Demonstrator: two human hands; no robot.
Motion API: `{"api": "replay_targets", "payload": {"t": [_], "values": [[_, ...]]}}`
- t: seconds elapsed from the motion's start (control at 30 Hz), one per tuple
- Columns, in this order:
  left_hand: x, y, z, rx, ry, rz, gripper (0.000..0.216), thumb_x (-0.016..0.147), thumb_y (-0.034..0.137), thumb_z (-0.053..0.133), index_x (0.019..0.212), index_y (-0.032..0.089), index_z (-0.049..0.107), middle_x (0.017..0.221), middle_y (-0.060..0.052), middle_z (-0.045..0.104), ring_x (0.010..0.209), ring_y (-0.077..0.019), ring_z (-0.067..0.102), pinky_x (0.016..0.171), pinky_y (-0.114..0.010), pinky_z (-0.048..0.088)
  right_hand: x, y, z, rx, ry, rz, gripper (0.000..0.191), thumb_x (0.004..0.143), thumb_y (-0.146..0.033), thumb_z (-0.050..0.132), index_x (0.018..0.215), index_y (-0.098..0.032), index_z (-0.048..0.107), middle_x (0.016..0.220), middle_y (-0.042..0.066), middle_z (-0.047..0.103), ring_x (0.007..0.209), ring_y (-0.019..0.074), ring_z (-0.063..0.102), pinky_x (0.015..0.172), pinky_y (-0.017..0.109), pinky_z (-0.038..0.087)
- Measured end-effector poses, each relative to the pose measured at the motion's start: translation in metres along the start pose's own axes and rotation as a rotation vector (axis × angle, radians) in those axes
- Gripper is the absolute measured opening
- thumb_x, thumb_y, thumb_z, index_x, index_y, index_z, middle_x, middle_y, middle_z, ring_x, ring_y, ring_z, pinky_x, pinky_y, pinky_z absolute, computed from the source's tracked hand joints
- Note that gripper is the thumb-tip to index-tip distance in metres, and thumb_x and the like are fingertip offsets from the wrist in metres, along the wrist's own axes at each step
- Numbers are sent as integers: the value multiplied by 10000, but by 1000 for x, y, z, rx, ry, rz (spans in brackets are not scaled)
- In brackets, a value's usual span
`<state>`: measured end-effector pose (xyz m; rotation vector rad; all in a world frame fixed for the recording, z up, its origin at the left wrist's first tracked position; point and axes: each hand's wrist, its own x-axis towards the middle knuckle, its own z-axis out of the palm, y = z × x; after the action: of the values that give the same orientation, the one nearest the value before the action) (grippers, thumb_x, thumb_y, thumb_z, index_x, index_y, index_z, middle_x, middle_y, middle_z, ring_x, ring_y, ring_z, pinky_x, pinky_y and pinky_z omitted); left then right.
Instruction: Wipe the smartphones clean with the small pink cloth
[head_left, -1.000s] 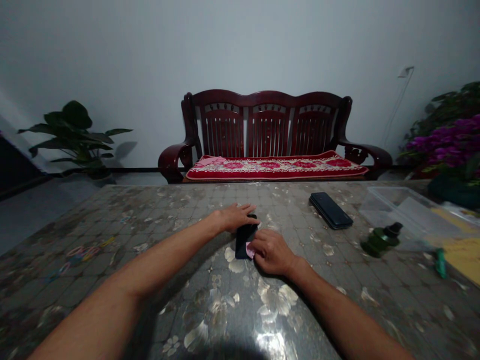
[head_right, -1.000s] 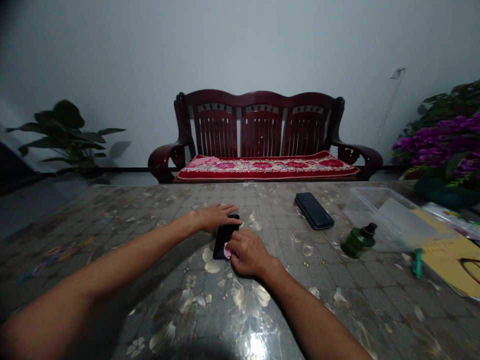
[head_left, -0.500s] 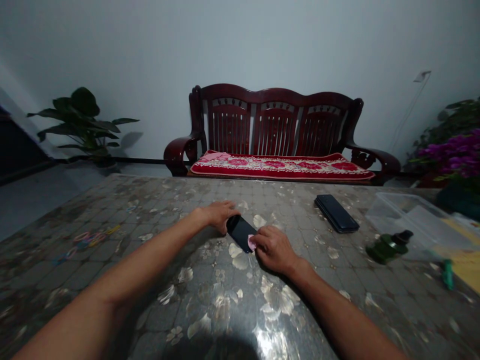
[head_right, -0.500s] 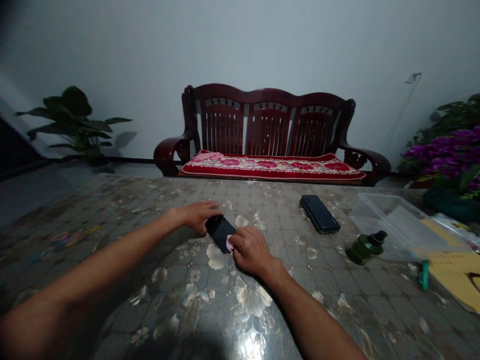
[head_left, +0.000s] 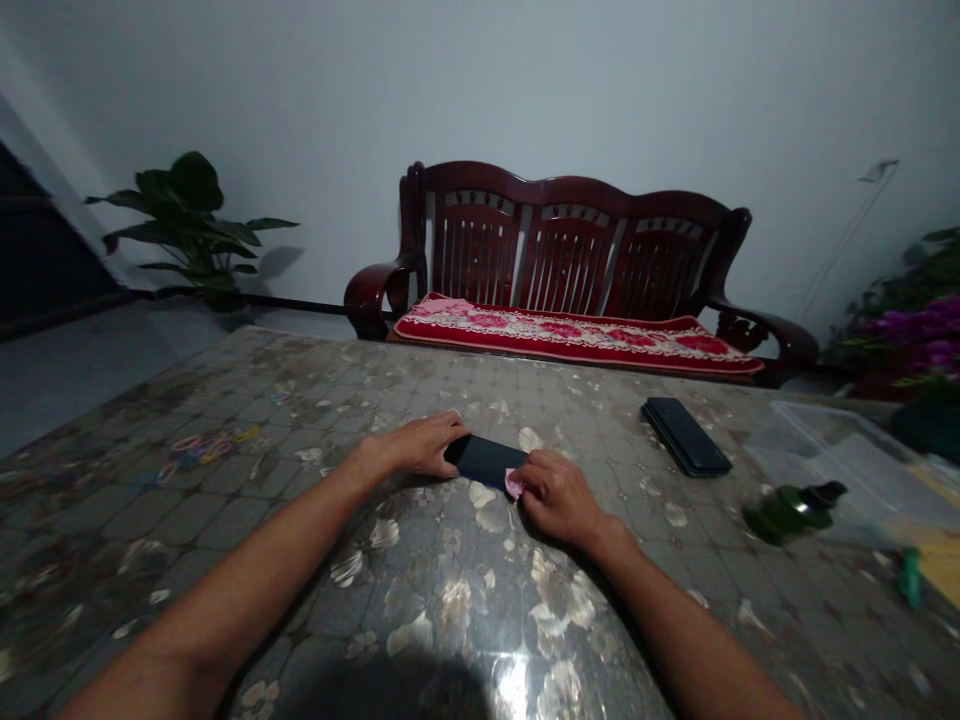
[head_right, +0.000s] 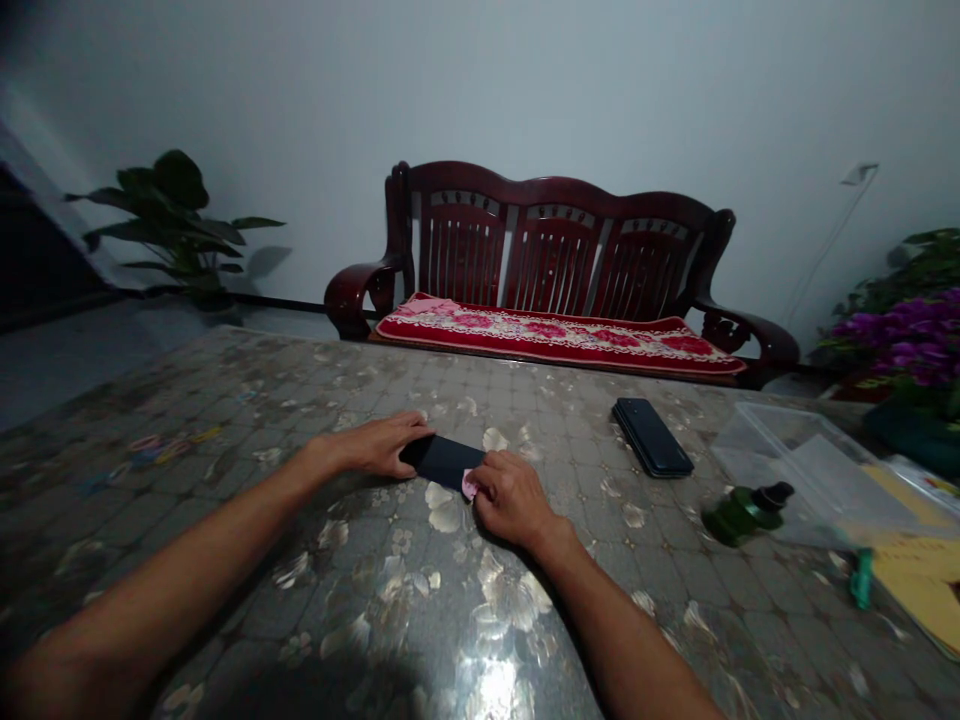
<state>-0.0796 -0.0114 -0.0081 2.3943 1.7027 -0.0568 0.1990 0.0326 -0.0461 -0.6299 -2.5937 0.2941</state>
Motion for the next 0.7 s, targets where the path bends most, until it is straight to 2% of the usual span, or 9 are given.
{"api": "replay_targets", "payload": {"t": [0.23,0.47,0.7], "values": [[-6,8,6,-4,52,-27,553,823,418,687,1311,178,582,1217,-121,570,1125,-287,575,958,-352,481,4,14,4,-57,123,122,263,844,-85,532,983,-199,723,905,65,663,871,212,575,771,298,411],[-10,22,10,39,108,-68,452,841,438,679,1206,176,631,1124,-113,596,1052,-285,585,893,-343,483,3,4,2,-74,57,73,191,873,-125,562,922,-213,723,860,47,647,840,203,567,744,292,395],[-14,40,16,72,143,-147,485,872,423,666,1267,150,597,1158,-141,602,1085,-288,581,943,-353,473,9,19,1,-157,94,208,255,851,-74,556,973,-214,732,913,63,663,884,215,570,761,298,388]]}}
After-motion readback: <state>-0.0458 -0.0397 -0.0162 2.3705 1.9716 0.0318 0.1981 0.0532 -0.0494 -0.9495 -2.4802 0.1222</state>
